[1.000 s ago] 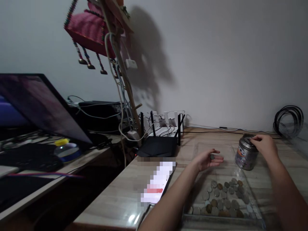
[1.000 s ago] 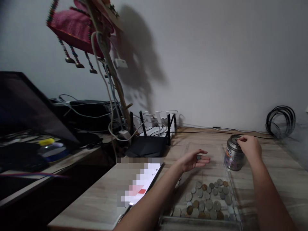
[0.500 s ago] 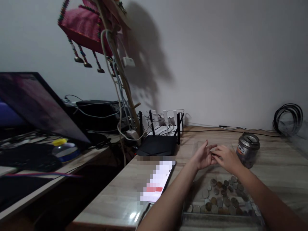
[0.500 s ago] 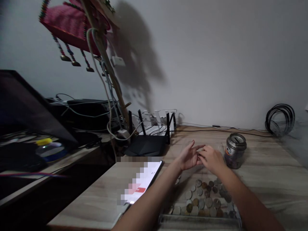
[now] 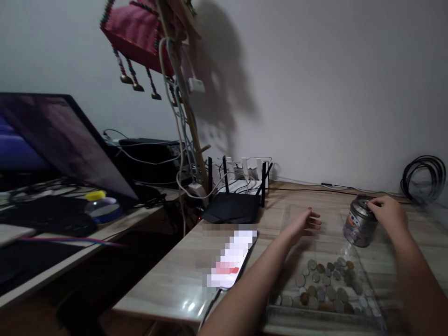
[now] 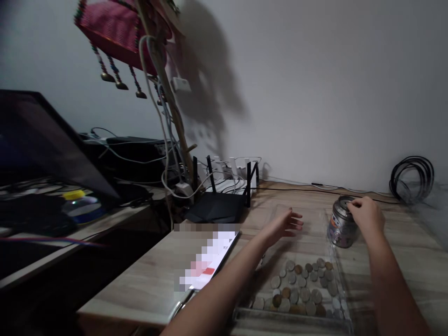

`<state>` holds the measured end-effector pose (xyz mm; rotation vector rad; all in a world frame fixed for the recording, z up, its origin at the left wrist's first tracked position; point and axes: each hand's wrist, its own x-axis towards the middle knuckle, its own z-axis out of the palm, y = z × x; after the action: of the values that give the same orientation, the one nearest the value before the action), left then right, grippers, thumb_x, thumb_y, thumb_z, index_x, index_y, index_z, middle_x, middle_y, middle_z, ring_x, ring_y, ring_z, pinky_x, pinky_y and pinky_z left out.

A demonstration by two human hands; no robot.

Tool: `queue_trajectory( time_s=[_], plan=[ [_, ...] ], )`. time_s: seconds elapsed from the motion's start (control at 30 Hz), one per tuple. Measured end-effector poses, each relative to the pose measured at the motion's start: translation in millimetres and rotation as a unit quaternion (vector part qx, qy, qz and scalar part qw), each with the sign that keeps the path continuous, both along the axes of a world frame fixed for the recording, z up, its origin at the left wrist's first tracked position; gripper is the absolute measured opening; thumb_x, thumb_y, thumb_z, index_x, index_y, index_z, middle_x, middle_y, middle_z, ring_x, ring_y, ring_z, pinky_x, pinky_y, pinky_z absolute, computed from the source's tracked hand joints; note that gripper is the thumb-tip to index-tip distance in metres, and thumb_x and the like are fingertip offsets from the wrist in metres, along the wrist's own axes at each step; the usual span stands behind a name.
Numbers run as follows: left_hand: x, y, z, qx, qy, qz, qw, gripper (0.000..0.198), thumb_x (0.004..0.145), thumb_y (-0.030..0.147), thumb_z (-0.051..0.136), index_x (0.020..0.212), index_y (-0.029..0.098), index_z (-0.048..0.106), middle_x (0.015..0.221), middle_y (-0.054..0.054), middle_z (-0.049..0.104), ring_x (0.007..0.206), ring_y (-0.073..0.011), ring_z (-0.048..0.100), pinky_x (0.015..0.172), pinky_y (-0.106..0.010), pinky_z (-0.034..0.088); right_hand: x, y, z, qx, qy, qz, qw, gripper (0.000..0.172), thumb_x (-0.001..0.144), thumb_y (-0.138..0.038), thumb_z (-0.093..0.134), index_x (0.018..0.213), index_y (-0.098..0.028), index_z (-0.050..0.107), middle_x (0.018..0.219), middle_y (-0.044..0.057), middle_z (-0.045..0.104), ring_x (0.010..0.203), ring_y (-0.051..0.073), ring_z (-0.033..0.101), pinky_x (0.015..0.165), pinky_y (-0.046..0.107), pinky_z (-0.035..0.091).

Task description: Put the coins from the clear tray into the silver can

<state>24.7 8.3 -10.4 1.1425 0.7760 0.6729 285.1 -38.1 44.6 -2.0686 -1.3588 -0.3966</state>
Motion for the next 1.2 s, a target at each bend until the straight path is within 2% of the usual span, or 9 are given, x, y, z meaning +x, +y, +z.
queue_trajectory(
  time_s=[0.17, 0.27, 0.37, 0.47, 0.57, 0.67, 0.73, 0.93, 1.2],
  plan=[
    [4, -4, -2.1, 0.176, 0.202, -0.002, 0.963, 0.036, 0.079, 0.038, 0.038, 0.093, 0.012, 0.058, 0.089, -0.007, 0.061, 0.075, -0.0141, 0.055, 0.061, -0.022, 0.038, 1, 2, -6.1, 0.025, -0.011, 0.01, 1.0, 0.031, 0.07, -0.043, 0.049, 0.082, -0.022, 0.069, 0.081, 0.008, 0.064, 0.065, 0.019, 0.052, 0.051, 0.027, 0.031],
    [6, -16, -4.0, 0.331, 0.327, -0.077, 0.882, 0.029, 0.075, 0.033, 0.044, 0.077, 0.012, 0.063, 0.074, -0.006, 0.062, 0.068, -0.0151, 0.054, 0.063, -0.025, 0.039, -13, -1, -3.5, 0.142, -0.042, 0.032, 0.989, 0.032, 0.075, -0.036, 0.045, 0.092, -0.019, 0.066, 0.083, 0.008, 0.062, 0.074, 0.019, 0.053, 0.06, 0.028, 0.036],
    [7, -29, -4.7, 0.433, 0.425, -0.083, 0.79, 0.026, 0.075, 0.03, 0.045, 0.069, 0.014, 0.065, 0.073, -0.009, 0.063, 0.068, -0.0172, 0.056, 0.066, -0.027, 0.04, -37, -5, 0.3, 0.208, -0.03, 0.128, 0.969, 0.029, 0.079, -0.029, 0.041, 0.09, -0.017, 0.064, 0.083, 0.007, 0.061, 0.072, 0.015, 0.053, 0.067, 0.026, 0.039],
    [5, -34, -2.7, 0.453, 0.481, -0.102, 0.743, 0.029, 0.076, 0.03, 0.043, 0.075, 0.014, 0.067, 0.079, -0.013, 0.064, 0.07, -0.0192, 0.058, 0.065, -0.028, 0.042, -67, -8, -0.8, 0.124, -0.013, 0.253, 0.959, 0.025, 0.079, -0.026, 0.041, 0.084, -0.017, 0.063, 0.082, 0.005, 0.061, 0.069, 0.012, 0.053, 0.068, 0.023, 0.04],
    [2, -33, 2.2, 0.446, 0.522, -0.137, 0.714, 0.027, 0.074, 0.026, 0.044, 0.081, 0.014, 0.067, 0.084, -0.014, 0.065, 0.073, -0.0206, 0.06, 0.066, -0.029, 0.044, -93, -10, -12.6, -0.088, -0.03, 0.299, 0.95, 0.021, 0.074, -0.021, 0.043, 0.08, -0.018, 0.064, 0.08, 0.005, 0.063, 0.073, 0.014, 0.056, 0.067, 0.023, 0.04],
    [-3, -39, 9.2, 0.43, 0.555, -0.147, 0.697, 0.026, 0.07, 0.022, 0.047, 0.085, 0.012, 0.066, 0.087, -0.017, 0.064, 0.074, -0.0233, 0.061, 0.064, -0.03, 0.045, -108, -20, -33.4, -0.282, -0.079, 0.277, 0.915, 0.022, 0.069, -0.018, 0.048, 0.083, -0.017, 0.064, 0.086, 0.009, 0.065, 0.082, 0.019, 0.059, 0.068, 0.026, 0.04],
    [-7, -49, 13.0, 0.434, 0.559, -0.152, 0.69, 0.029, 0.067, 0.02, 0.049, 0.09, 0.011, 0.065, 0.091, -0.019, 0.063, 0.076, -0.0249, 0.061, 0.062, -0.031, 0.045, -114, -33, -46.4, -0.34, -0.11, 0.262, 0.896, 0.026, 0.068, -0.017, 0.05, 0.091, -0.015, 0.063, 0.093, 0.012, 0.064, 0.087, 0.022, 0.059, 0.069, 0.027, 0.041],
    [-16, -90, 8.5, 0.429, 0.528, -0.188, 0.708, 0.029, 0.068, 0.026, 0.046, 0.088, 0.013, 0.064, 0.09, -0.014, 0.065, 0.077, -0.0203, 0.061, 0.062, -0.025, 0.045, -129, -81, -53.6, -0.368, -0.108, 0.245, 0.89, 0.03, 0.073, -0.02, 0.047, 0.098, -0.011, 0.061, 0.101, 0.018, 0.061, 0.089, 0.024, 0.059, 0.069, 0.029, 0.042],
    [-4, -106, 3.9, 0.395, 0.537, -0.195, 0.719, 0.021, 0.058, 0.021, 0.056, 0.075, 0.012, 0.065, 0.077, -0.011, 0.066, 0.07, -0.0195, 0.06, 0.06, -0.024, 0.045, -128, -101, -45.0, -0.431, -0.063, 0.299, 0.849, 0.026, 0.06, -0.031, 0.06, 0.082, -0.018, 0.066, 0.083, 0.007, 0.067, 0.075, 0.02, 0.06, 0.058, 0.023, 0.04]
  ],
)
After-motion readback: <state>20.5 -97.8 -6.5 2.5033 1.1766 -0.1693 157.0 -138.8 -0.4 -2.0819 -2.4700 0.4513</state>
